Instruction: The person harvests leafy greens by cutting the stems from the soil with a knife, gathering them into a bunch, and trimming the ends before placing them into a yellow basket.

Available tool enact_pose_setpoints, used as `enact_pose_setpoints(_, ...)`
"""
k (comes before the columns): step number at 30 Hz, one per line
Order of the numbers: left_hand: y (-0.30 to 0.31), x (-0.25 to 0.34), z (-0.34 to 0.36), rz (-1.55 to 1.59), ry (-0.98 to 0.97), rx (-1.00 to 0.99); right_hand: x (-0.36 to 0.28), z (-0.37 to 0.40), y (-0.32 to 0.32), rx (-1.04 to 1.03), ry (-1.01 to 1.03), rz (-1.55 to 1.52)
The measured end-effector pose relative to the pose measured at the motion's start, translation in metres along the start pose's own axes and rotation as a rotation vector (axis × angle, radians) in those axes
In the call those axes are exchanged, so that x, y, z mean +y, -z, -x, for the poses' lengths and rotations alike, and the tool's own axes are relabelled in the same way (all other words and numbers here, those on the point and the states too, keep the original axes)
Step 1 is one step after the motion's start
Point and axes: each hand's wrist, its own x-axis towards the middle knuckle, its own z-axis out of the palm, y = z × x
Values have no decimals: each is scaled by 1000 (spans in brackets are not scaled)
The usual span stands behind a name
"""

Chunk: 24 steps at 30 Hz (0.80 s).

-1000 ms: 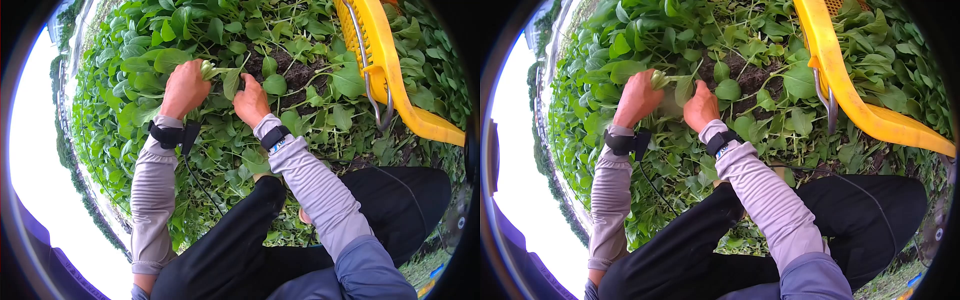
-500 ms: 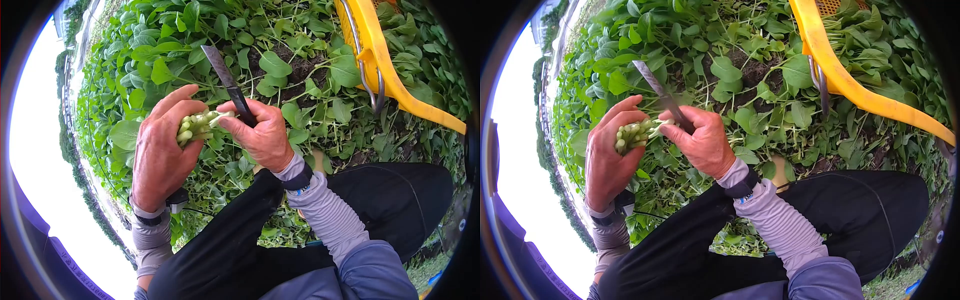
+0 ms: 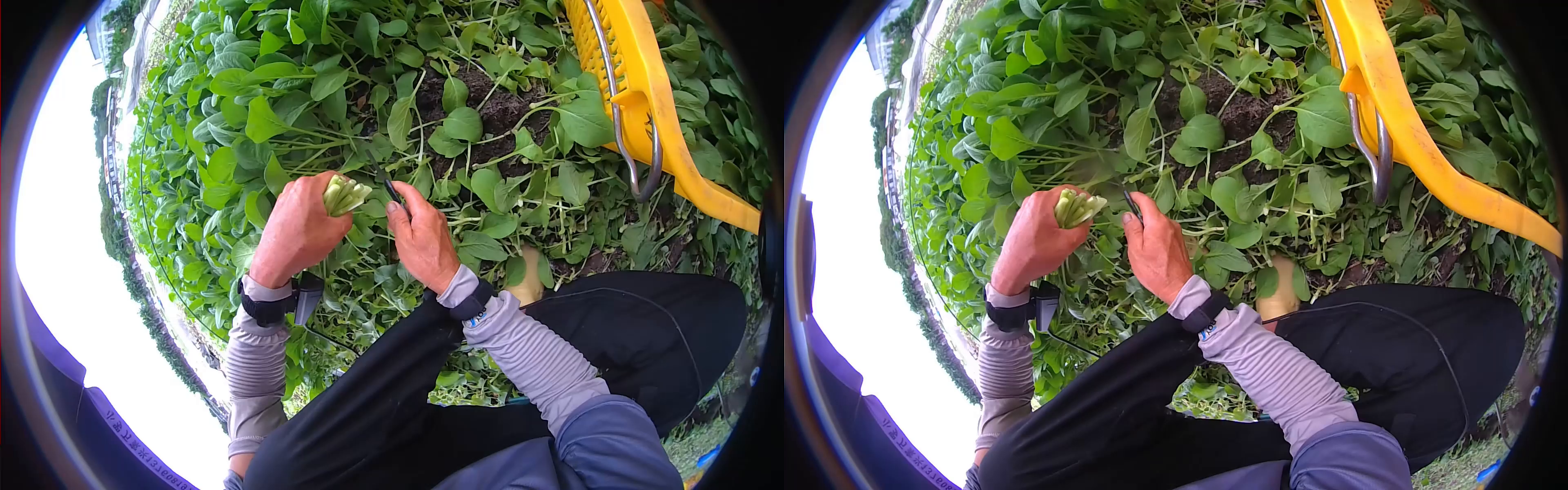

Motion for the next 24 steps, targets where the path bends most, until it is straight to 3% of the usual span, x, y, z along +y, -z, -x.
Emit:
enact_pose_setpoints(2,17,3,-1,-46,-26,139,-3,-4,1,48,226,226)
enact_pose_setpoints(4,26,0,-14,-50,-17,178,-2,-19,-9,24,264,259)
enact_pose_setpoints(5,27,-6,-26,-91,-106,215,-3,-29,-15,2,312,294)
enact_pose_setpoints(7,23,-29,-53,-135,-196,252,3,-50,-25,-2,301,349)
enact_pose_setpoints(10,4,-64,-87,-275,-73,163,5,-69,-30,31,247,381)
enact_pose_setpoints(12,0,-70,-93,-414,149,89,9,-73,-33,13,236,401)
enact_pose_setpoints(17,6,-70,-77,-336,29,155,18,-104,-49,-67,170,504)
enact_pose_setpoints(19,19,-57,-62,-294,7,176,16,-97,-41,-54,194,418)
enact_pose_setpoints(21,38,-30,-42,-104,51,78,-6,-79,-26,-210,-467,-409)
enact_pose_setpoints(22,43,-22,-34,-104,51,81,-6,-69,-18,-252,-427,-667)
enact_pose_setpoints(23,47,-16,-26,-14,44,47,-7,-58,-14,-252,-425,-666)
enact_pose_setpoints(24,50,-8,-18,74,37,13,-21,-47,-8,-249,-321,-868)
